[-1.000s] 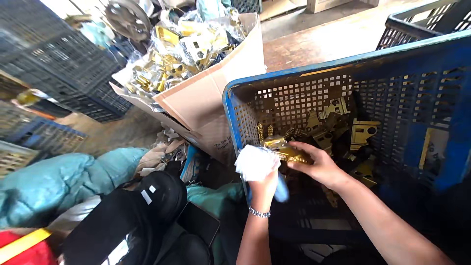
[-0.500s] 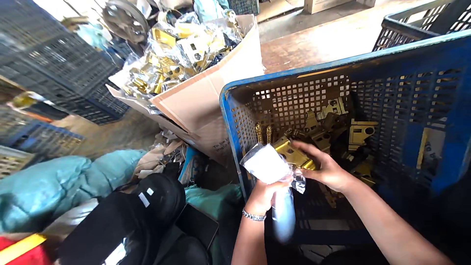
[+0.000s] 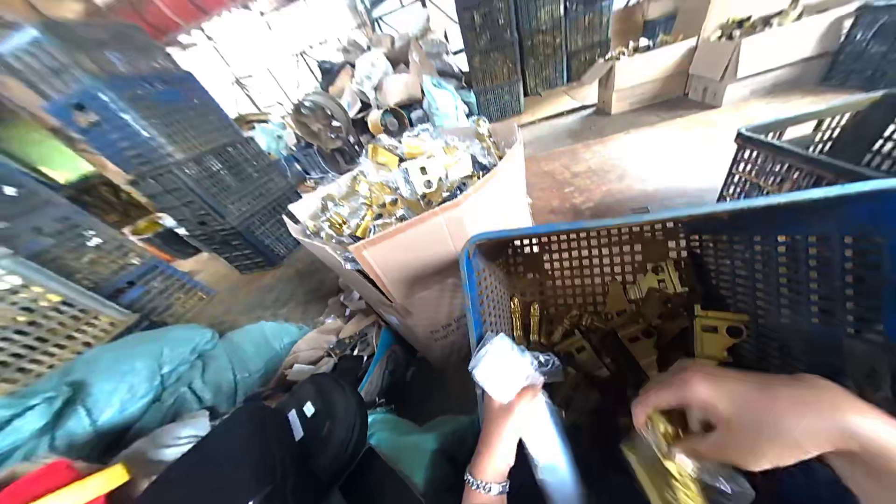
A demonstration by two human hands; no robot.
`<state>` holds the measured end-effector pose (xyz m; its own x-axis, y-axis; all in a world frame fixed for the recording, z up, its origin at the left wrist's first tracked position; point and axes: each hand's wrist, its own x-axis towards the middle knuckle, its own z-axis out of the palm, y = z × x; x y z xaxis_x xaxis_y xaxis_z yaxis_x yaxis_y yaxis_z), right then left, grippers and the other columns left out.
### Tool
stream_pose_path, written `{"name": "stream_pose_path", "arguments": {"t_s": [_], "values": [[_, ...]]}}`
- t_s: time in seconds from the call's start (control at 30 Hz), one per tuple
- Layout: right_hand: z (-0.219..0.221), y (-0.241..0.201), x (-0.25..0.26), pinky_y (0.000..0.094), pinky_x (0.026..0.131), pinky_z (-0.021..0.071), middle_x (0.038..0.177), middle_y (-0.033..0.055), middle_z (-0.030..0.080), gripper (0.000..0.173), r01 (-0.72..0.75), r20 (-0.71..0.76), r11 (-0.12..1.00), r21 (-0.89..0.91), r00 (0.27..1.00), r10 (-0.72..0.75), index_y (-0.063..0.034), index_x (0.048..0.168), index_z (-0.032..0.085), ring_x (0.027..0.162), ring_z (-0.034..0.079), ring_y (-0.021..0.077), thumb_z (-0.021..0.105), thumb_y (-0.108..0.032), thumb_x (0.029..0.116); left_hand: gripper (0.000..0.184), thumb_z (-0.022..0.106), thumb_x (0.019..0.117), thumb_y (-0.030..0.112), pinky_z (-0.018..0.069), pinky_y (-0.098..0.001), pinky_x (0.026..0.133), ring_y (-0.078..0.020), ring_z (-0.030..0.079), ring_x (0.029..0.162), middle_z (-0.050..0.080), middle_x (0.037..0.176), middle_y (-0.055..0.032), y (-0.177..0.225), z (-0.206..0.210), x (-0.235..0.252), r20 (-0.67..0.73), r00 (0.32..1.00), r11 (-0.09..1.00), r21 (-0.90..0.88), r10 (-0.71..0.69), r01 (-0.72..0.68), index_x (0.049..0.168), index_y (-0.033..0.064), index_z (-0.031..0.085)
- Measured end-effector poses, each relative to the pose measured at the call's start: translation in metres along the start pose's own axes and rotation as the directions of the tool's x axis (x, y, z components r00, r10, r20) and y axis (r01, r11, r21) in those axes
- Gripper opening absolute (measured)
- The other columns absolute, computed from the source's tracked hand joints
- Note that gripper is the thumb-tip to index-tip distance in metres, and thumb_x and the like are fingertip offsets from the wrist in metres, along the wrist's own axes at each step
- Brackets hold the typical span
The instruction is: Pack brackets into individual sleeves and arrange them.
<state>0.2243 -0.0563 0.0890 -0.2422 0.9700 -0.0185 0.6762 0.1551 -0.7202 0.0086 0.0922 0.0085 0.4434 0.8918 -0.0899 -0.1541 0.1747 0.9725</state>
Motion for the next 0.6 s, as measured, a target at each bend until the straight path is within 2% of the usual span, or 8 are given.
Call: {"name": "stream_pose_path", "arguments": {"t_s": [0.03, 0.07, 0.1, 0.13, 0.2, 0.27, 0.43, 0.6], "values": [[-0.010, -0.005, -0.001, 0.0265, 0.067, 0.0603, 0.095, 0.0026, 0.074, 0.024, 0.202, -0.347, 0.979, -0.040, 0.916, -0.203, -0.0069, 0.107, 0.073, 0.076, 0.069, 0.0071, 0.074, -0.006, 0.0834, 0.056, 0.070, 0.0835, -0.006, 0.0574, -0.0256, 0.089, -0.0080, 0.067, 0.099, 0.067, 0.110, -0.0109, -0.002, -0.001, 0.002, -0.019, 1.000, 1.000, 0.020, 0.011, -0.011, 0.134, -0.0094, 0.045], [-0.020, -0.012, 0.010, 0.0214, 0.072, 0.0613, 0.104, -0.0019, 0.073, 0.028, 0.311, -0.608, 0.945, -0.105, 0.732, -0.308, -0.0087, 0.116, 0.068, 0.084, 0.069, 0.0014, 0.072, -0.008, 0.0882, 0.059, 0.072, 0.0824, -0.005, 0.0576, -0.0246, 0.090, -0.0072, 0.067, 0.100, 0.067, 0.112, -0.0113, -0.005, 0.001, 0.001, -0.021, 1.000, 0.999, 0.049, 0.015, -0.014, 0.135, -0.0099, 0.045], [-0.027, -0.018, 0.024, 0.0224, 0.079, 0.0622, 0.117, -0.0021, 0.071, 0.034, 0.319, -0.760, 0.934, -0.163, 0.563, -0.325, -0.0099, 0.126, 0.060, 0.095, 0.070, 0.0026, 0.070, -0.012, 0.0936, 0.060, 0.074, 0.0825, -0.004, 0.0581, -0.0257, 0.090, -0.0086, 0.068, 0.100, 0.068, 0.112, -0.0132, -0.008, 0.005, 0.000, -0.007, 1.000, 0.997, 0.080, 0.006, -0.006, 0.135, -0.0109, 0.045], [-0.029, -0.019, 0.037, 0.0272, 0.087, 0.0621, 0.130, 0.0038, 0.064, 0.045, 0.254, -0.813, 0.949, -0.187, 0.503, -0.295, -0.0077, 0.137, 0.051, 0.107, 0.069, 0.0084, 0.068, -0.014, 0.0963, 0.063, 0.077, 0.0822, -0.004, 0.0570, -0.0267, 0.093, -0.0100, 0.068, 0.103, 0.067, 0.115, -0.0155, -0.012, 0.009, -0.003, 0.020, 1.000, 0.992, 0.124, -0.001, -0.001, 0.136, -0.0125, 0.045], [-0.005, -0.011, 0.053, 0.0436, 0.103, 0.0550, 0.142, 0.0240, 0.056, 0.058, 0.072, -0.721, 0.990, -0.124, 0.679, -0.140, 0.0058, 0.144, 0.049, 0.125, 0.062, 0.0296, 0.071, -0.016, 0.0939, 0.066, 0.082, 0.0768, -0.003, 0.0559, -0.0261, 0.095, -0.0095, 0.067, 0.106, 0.068, 0.116, -0.0169, -0.023, 0.016, -0.009, 0.093, 0.995, 0.973, 0.220, 0.047, -0.067, 0.133, -0.0149, 0.048], [0.031, -0.002, 0.059, 0.0496, 0.113, 0.0434, 0.142, 0.0289, 0.056, 0.054, -0.092, -0.411, 0.996, 0.021, 0.907, 0.092, 0.0078, 0.140, 0.056, 0.132, 0.056, 0.0384, 0.071, -0.020, 0.0954, 0.070, 0.085, 0.0701, -0.003, 0.0552, -0.0242, 0.095, -0.0077, 0.067, 0.104, 0.068, 0.113, -0.0161, -0.035, 0.023, -0.011, 0.176, 0.976, 0.958, 0.233, 0.130, -0.170, 0.129, -0.0170, 0.049], [0.079, 0.036, 0.054, 0.0310, 0.080, 0.0613, 0.099, 0.0120, 0.072, 0.023, -0.091, -0.390, 0.865, 0.494, 0.866, 0.314, 0.0056, 0.113, 0.068, 0.083, 0.071, 0.0145, 0.068, -0.008, 0.0945, 0.058, 0.082, 0.0688, -0.009, 0.0573, -0.0235, 0.087, -0.0058, 0.067, 0.095, 0.069, 0.102, -0.0080, -0.040, 0.035, -0.015, 0.113, 0.992, 0.992, 0.112, 0.050, -0.063, 0.120, -0.0114, 0.055], [0.082, 0.048, 0.049, 0.0227, 0.072, 0.0575, 0.084, 0.0012, 0.071, 0.013, -0.095, -0.350, 0.779, 0.620, 0.855, 0.383, 0.0025, 0.103, 0.070, 0.073, 0.066, 0.0029, 0.064, -0.006, 0.0956, 0.060, 0.084, 0.0645, -0.013, 0.0576, -0.0263, 0.090, -0.0086, 0.069, 0.096, 0.071, 0.102, -0.0096, -0.032, 0.035, -0.015, 0.133, 0.991, 0.994, 0.107, 0.000, -0.014, 0.118, -0.0107, 0.057]]}}
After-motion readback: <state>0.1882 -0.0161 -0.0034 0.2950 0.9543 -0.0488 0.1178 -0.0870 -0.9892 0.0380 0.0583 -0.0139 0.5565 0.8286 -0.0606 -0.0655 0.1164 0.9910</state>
